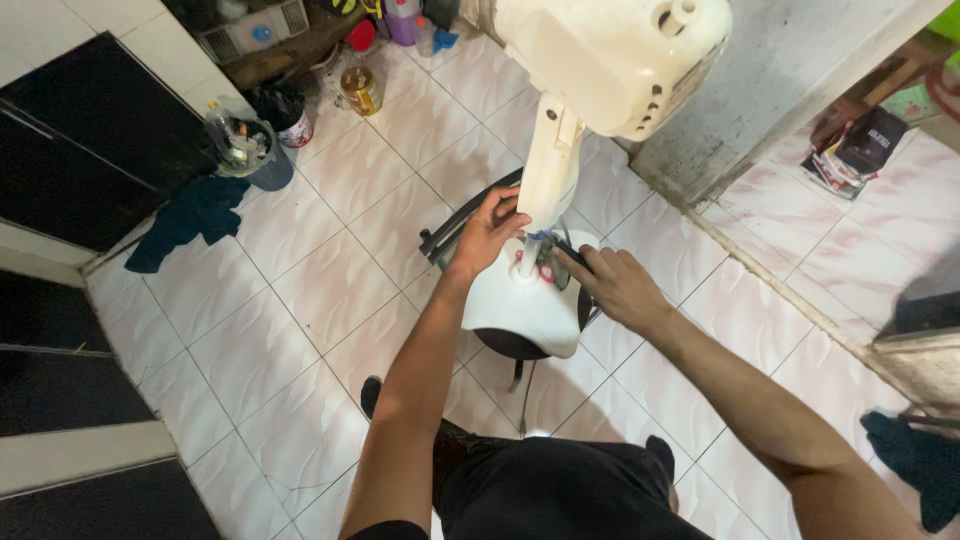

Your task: The person cleans the base of a standing electric fan with a cloth, then uses a screwdriver to loosen and tighten screws on the fan's neck and base. The person repeatedly adjusts the fan's position and continues to manipulate the screws throughout the clip.

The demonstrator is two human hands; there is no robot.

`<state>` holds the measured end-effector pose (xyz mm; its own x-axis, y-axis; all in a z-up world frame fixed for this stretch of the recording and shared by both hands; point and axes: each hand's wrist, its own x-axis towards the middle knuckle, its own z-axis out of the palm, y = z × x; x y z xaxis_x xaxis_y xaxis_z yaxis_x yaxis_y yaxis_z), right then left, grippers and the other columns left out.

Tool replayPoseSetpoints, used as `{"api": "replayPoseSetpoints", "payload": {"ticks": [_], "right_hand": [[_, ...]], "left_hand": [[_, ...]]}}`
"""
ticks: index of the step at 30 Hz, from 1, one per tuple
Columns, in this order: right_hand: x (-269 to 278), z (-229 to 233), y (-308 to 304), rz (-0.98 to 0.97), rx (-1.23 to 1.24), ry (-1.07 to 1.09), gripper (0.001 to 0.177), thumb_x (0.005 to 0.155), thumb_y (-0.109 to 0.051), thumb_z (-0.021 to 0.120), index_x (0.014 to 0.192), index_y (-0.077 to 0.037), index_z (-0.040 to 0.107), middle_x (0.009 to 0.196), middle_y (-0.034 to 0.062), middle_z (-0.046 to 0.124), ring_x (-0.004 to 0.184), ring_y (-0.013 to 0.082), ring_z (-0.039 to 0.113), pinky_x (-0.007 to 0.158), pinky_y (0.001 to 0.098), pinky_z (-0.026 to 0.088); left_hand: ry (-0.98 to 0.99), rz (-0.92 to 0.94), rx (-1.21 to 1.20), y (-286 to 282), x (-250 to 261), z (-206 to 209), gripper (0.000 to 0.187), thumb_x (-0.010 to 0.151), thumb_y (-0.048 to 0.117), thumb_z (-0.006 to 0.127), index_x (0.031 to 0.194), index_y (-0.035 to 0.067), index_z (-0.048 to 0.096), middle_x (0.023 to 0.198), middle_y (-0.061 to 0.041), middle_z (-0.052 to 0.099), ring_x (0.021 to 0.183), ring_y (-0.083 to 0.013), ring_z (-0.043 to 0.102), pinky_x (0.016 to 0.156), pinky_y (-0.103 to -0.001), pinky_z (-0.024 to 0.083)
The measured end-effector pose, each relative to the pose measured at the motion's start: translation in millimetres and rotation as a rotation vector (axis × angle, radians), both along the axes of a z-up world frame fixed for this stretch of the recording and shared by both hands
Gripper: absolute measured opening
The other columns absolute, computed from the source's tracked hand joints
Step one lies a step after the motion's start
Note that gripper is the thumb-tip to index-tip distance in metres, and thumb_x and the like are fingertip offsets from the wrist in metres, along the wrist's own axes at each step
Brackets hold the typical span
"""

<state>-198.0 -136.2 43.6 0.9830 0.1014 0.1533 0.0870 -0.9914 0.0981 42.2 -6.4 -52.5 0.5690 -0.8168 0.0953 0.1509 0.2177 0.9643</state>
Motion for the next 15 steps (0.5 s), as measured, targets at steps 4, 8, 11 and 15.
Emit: {"api": "replayPoseSetpoints", "payload": {"ticks": [4,8,11,15], "right_hand": [[11,-31,-3,-0.109,0.291,-0.175,0.054,0.095,-0.015,0.055,0.145,0.004,0.049,0.086,0.0127,0.06,0.069,0.0291,0.061,0.056,0.0418,0.049],[23,-59,-17,-0.305,1.006,0.028,0.028,0.109,-0.031,0.055,0.104,-0.004,0.059,0.062,-0.0026,0.043,0.049,0.0114,0.04,0.049,0.0322,0.035],[24,-68,-19,-0.549,1.833,0.214,0.029,0.107,-0.031,0.055,0.105,-0.002,0.059,0.061,-0.0027,0.044,0.048,0.0122,0.041,0.047,0.0321,0.036],[29,-62,-15,-0.577,2.265,0.254,0.03,0.104,-0.031,0.056,0.107,-0.001,0.059,0.06,-0.0028,0.045,0.047,0.0132,0.043,0.046,0.0319,0.037]], "left_hand": [[-0.169,-0.009,0.146,8,6,21,0.04,0.101,0.017,0.07,0.137,0.008,0.054,0.136,-0.014,0.069,0.119,-0.0194,0.066,0.096,-0.036,0.056],[-0.398,0.051,0.097,10,30,65,0.042,0.11,0.031,0.062,0.144,0.009,0.053,0.147,-0.016,0.063,0.139,-0.0263,0.058,0.116,-0.041,0.045],[-0.371,-0.045,-0.016,-11,32,92,0.063,0.098,0.036,0.067,0.149,0.011,0.039,0.148,-0.016,0.055,0.132,-0.0283,0.059,0.109,-0.041,0.048],[-0.438,0.028,0.022,-38,7,95,0.071,0.094,0.042,0.068,0.151,0.009,0.04,0.134,-0.016,0.065,0.127,-0.0256,0.061,0.106,-0.037,0.048]]}}
